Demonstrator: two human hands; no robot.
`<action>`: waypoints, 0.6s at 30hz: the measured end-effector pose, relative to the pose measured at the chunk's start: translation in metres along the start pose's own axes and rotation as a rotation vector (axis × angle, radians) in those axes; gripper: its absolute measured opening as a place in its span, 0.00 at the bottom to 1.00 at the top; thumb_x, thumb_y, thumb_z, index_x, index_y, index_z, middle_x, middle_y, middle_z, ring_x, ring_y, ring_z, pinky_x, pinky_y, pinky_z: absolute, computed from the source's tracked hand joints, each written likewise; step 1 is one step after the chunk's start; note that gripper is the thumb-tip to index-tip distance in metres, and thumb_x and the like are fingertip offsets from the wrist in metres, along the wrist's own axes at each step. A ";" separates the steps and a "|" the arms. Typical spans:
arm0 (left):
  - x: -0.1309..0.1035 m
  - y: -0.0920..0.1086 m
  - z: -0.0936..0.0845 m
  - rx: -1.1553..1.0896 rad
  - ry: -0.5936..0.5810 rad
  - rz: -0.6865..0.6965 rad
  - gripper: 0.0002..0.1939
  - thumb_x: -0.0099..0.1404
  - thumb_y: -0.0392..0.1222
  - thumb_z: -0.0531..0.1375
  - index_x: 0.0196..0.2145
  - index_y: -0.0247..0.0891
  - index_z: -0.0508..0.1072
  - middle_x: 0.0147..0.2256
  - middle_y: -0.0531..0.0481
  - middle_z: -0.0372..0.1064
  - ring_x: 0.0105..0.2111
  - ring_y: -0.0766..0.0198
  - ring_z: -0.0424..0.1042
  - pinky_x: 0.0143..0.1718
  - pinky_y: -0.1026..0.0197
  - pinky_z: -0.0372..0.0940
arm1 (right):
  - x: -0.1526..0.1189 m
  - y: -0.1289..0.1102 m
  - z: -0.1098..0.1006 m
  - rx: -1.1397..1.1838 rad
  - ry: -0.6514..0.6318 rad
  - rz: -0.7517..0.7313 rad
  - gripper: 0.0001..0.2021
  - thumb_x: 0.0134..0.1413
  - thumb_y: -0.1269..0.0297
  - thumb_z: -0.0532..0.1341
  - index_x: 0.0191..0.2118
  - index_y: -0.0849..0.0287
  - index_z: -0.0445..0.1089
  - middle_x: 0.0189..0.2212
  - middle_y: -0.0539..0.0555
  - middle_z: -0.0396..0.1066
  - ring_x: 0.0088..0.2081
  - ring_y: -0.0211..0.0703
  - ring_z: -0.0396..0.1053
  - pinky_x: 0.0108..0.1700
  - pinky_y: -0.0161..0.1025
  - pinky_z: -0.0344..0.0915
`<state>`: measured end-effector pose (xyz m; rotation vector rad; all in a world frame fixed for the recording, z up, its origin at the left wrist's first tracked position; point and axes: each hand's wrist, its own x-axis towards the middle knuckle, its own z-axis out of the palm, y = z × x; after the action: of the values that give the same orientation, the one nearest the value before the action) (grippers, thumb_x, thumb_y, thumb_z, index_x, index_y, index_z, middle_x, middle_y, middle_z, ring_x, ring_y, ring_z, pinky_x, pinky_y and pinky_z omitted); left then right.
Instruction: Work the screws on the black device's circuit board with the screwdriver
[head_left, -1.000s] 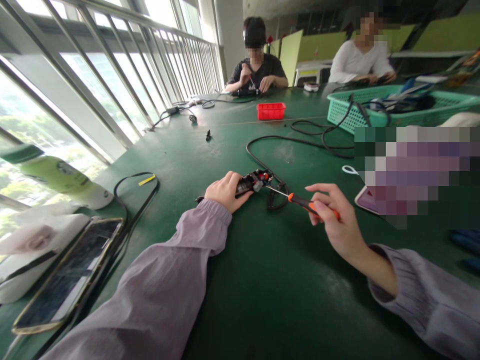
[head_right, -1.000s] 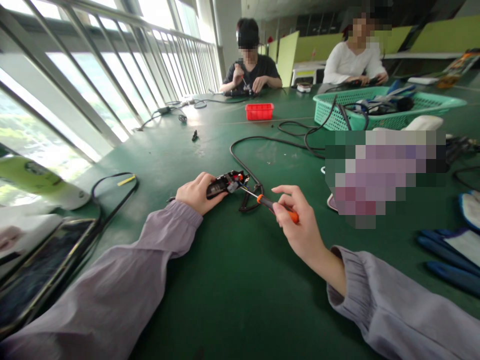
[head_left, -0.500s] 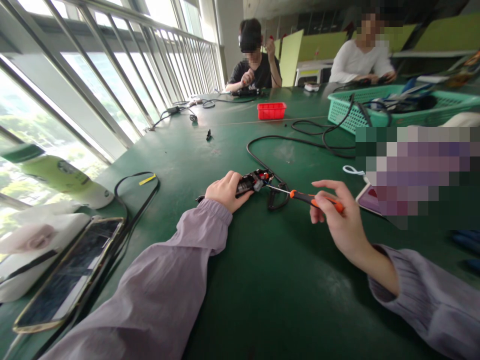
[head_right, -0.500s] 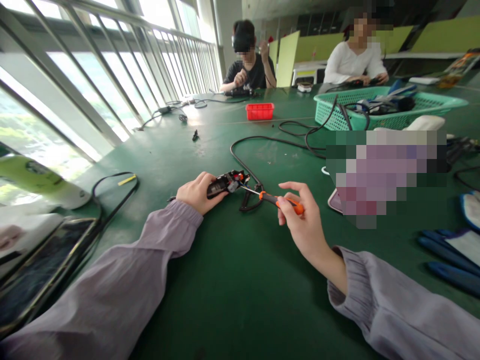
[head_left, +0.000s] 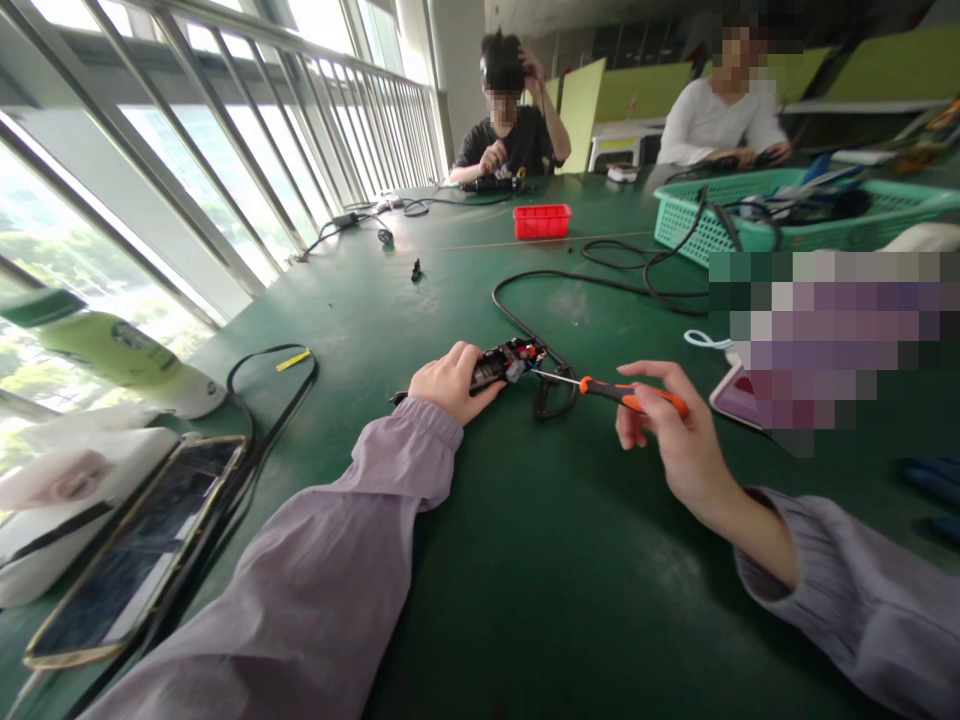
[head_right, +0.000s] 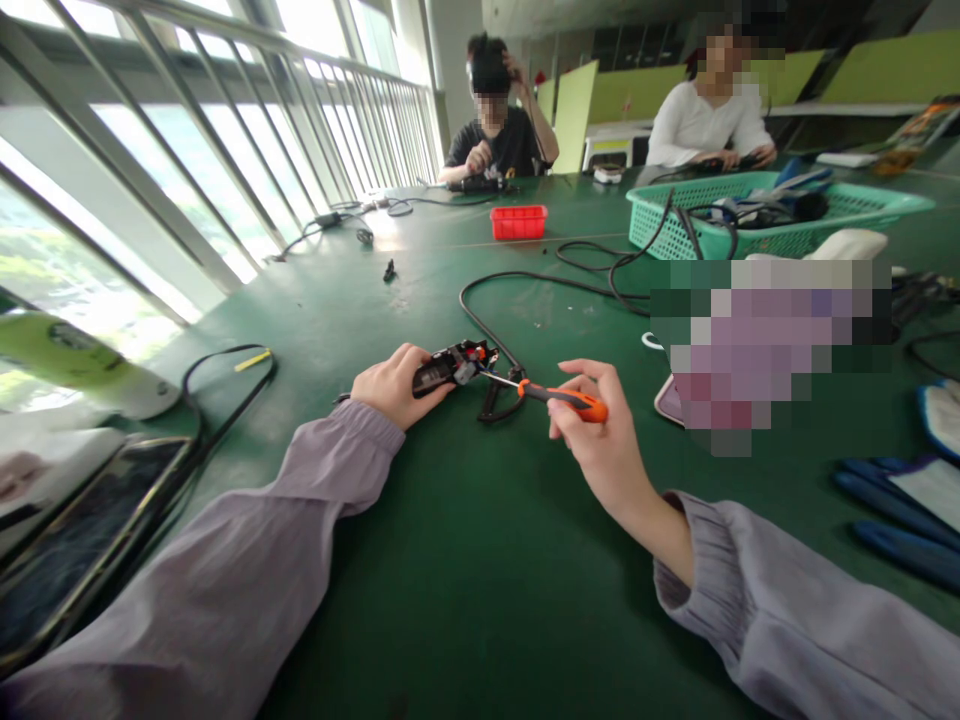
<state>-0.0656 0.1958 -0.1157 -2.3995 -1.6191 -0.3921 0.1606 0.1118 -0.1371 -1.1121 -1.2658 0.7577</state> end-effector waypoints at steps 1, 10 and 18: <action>0.000 0.000 0.000 0.001 0.002 0.001 0.20 0.59 0.57 0.53 0.41 0.40 0.64 0.40 0.50 0.67 0.35 0.59 0.72 0.31 0.61 0.60 | 0.000 0.000 0.000 -0.005 -0.025 0.036 0.10 0.55 0.60 0.54 0.42 0.56 0.62 0.17 0.43 0.60 0.16 0.33 0.60 0.19 0.32 0.55; 0.000 0.000 0.000 0.012 -0.004 0.005 0.20 0.59 0.57 0.53 0.41 0.41 0.64 0.40 0.50 0.67 0.35 0.59 0.72 0.31 0.61 0.60 | 0.001 0.000 0.000 0.009 -0.010 0.019 0.10 0.53 0.60 0.56 0.41 0.56 0.62 0.18 0.44 0.63 0.18 0.34 0.62 0.20 0.33 0.57; 0.000 -0.001 0.001 0.013 0.001 0.004 0.20 0.59 0.57 0.53 0.41 0.40 0.64 0.39 0.50 0.67 0.35 0.59 0.72 0.30 0.61 0.60 | 0.002 -0.001 0.001 -0.015 0.012 -0.037 0.14 0.50 0.64 0.59 0.43 0.54 0.59 0.25 0.46 0.65 0.24 0.35 0.66 0.24 0.34 0.61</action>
<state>-0.0662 0.1967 -0.1161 -2.3931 -1.6109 -0.3805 0.1600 0.1135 -0.1355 -1.1011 -1.2805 0.7132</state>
